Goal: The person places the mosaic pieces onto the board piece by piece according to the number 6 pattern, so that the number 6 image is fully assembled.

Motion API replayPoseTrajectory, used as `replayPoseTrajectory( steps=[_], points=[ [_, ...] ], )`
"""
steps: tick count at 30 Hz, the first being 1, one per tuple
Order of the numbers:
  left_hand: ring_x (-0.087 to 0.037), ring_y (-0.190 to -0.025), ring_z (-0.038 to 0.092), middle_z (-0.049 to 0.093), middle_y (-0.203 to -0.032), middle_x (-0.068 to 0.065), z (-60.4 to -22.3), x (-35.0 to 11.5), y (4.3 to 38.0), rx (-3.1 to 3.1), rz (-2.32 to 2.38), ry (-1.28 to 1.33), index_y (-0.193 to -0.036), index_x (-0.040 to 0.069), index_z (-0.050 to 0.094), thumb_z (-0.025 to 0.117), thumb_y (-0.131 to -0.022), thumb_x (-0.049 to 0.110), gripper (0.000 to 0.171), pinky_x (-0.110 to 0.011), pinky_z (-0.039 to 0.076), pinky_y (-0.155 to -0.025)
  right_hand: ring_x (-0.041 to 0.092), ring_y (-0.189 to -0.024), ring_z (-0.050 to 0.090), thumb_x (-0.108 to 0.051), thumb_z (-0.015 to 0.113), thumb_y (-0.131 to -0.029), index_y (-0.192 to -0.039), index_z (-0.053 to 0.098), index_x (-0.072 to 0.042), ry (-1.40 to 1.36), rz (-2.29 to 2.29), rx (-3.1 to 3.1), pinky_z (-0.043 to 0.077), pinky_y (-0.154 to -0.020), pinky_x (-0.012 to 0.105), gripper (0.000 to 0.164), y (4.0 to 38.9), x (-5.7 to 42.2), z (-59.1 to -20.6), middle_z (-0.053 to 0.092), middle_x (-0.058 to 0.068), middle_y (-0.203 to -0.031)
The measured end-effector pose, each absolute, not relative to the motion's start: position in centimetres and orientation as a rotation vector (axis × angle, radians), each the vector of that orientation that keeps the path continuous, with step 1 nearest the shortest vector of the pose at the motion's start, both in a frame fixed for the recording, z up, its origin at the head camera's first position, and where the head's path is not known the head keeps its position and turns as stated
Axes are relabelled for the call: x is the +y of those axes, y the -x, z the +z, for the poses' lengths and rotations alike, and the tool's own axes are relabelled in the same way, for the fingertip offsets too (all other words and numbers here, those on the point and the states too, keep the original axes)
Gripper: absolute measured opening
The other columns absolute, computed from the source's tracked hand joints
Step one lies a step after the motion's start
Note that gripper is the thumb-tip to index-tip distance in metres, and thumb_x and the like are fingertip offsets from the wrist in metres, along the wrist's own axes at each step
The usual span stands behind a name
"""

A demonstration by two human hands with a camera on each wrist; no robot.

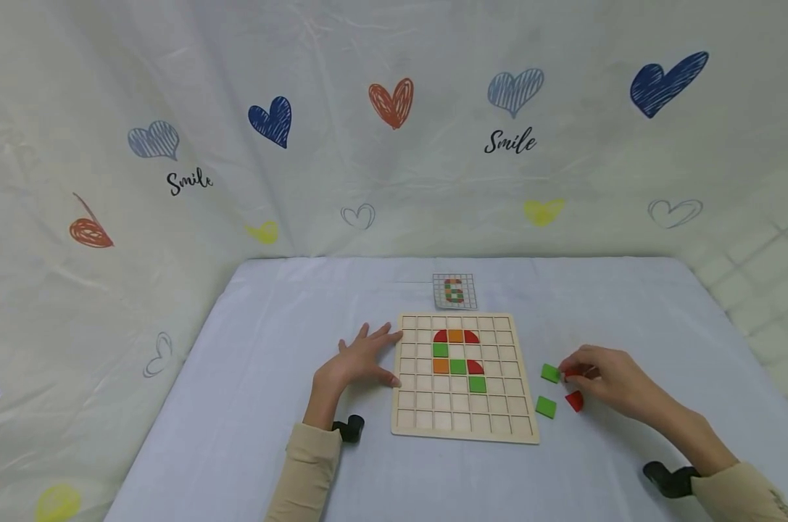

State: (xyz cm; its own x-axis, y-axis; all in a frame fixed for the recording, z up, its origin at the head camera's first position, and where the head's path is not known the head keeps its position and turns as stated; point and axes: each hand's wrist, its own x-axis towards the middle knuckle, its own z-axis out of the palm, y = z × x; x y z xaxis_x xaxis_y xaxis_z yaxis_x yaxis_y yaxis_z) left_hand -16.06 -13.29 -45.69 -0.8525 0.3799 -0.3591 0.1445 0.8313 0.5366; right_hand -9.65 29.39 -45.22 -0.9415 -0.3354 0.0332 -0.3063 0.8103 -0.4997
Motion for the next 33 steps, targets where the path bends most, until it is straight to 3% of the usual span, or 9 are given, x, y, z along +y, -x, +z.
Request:
replayPoseTrajectory(
  steps=[8,15,24,33],
  points=[
    [-0.040,-0.160,0.004,0.026,-0.171,-0.002,-45.7,-13.4,15.9,2.543,0.708,-0.374,-0.158,0.025,0.043,0.090,-0.078,0.031,0.093,-0.081,0.003,-0.115,0.007,-0.082,0.068,0.002,0.082,-0.081,-0.096,0.076,-0.011,0.566,-0.984,2.863,0.060,-0.071,0.022,0.021,9.3,27.7,-44.7,0.074,-0.004,-0.095],
    [-0.039,-0.160,0.003,0.025,-0.171,-0.001,-46.0,-13.4,16.1,2.547,0.717,-0.390,-0.158,0.026,0.043,0.090,-0.078,0.033,0.093,-0.081,0.002,-0.116,0.002,-0.086,0.067,-0.001,0.080,-0.085,-0.101,0.078,-0.010,0.569,-1.009,2.798,0.061,-0.074,0.022,0.019,9.3,26.5,-44.0,0.073,-0.004,-0.098],
    [-0.039,-0.160,0.003,0.025,-0.171,0.000,-45.7,-13.3,16.1,2.553,0.702,-0.392,-0.158,0.026,0.043,0.090,-0.079,0.033,0.093,-0.081,0.002,-0.116,0.002,-0.086,0.066,-0.002,0.078,-0.086,-0.102,0.078,-0.013,0.542,-1.027,2.764,0.063,-0.080,0.031,0.019,9.4,25.3,-44.1,0.074,-0.006,-0.097],
    [-0.039,-0.160,0.003,0.025,-0.171,-0.001,-45.7,-13.3,16.1,2.550,0.706,-0.391,-0.158,0.026,0.043,0.090,-0.079,0.033,0.093,-0.081,0.002,-0.115,0.005,-0.087,0.068,-0.004,0.078,-0.087,-0.100,0.077,-0.014,0.500,-1.050,2.722,0.062,-0.079,0.028,0.016,9.4,24.0,-44.4,0.075,-0.007,-0.097]
  ],
)
